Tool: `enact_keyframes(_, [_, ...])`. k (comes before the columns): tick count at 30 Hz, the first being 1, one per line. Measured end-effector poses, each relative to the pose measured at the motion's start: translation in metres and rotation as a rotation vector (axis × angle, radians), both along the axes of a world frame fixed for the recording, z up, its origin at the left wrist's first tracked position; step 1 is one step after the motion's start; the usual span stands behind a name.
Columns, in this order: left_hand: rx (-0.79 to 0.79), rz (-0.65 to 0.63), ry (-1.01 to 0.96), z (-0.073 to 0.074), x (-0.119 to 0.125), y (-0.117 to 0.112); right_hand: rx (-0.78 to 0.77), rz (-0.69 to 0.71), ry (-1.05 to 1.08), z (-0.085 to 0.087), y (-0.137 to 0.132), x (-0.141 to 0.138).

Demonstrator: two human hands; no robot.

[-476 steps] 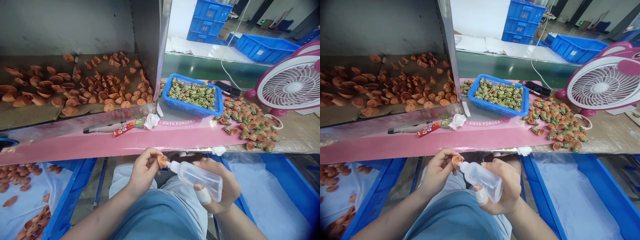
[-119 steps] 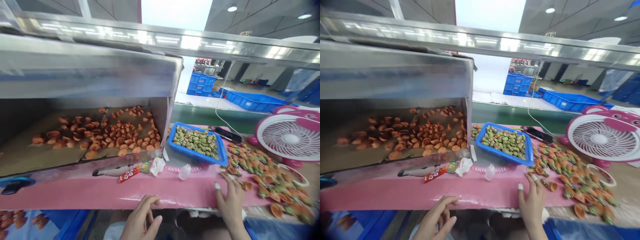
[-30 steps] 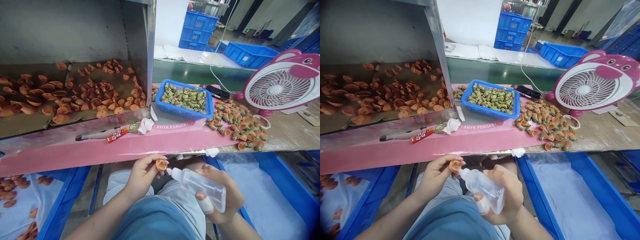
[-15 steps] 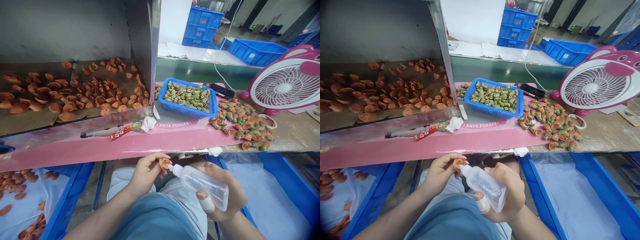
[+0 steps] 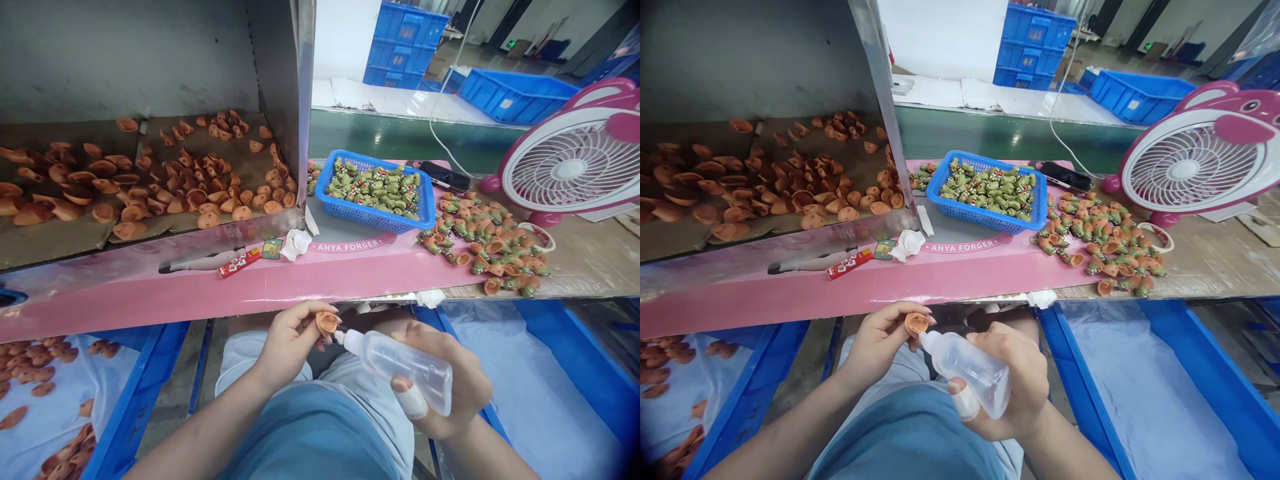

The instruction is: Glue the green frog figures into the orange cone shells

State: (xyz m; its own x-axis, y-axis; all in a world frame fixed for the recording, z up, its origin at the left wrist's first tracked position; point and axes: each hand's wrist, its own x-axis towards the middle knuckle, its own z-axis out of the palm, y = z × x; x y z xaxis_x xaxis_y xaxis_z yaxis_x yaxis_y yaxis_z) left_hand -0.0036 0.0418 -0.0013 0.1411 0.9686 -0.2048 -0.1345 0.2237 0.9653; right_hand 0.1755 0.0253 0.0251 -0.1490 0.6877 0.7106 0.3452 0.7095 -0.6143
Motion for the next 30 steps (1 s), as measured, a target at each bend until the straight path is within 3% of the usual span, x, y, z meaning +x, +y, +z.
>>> enact_keyframes(23, [-0.010,0.000,0.017,-0.004,-0.001,0.000,-0.038,-0.048,-0.100,0.007,0.004,0.000])
enact_keyframes(30, [-0.056,0.028,-0.018,-0.004,-0.001,0.004,-0.121,-0.152,0.044,-0.004,0.004,0.004])
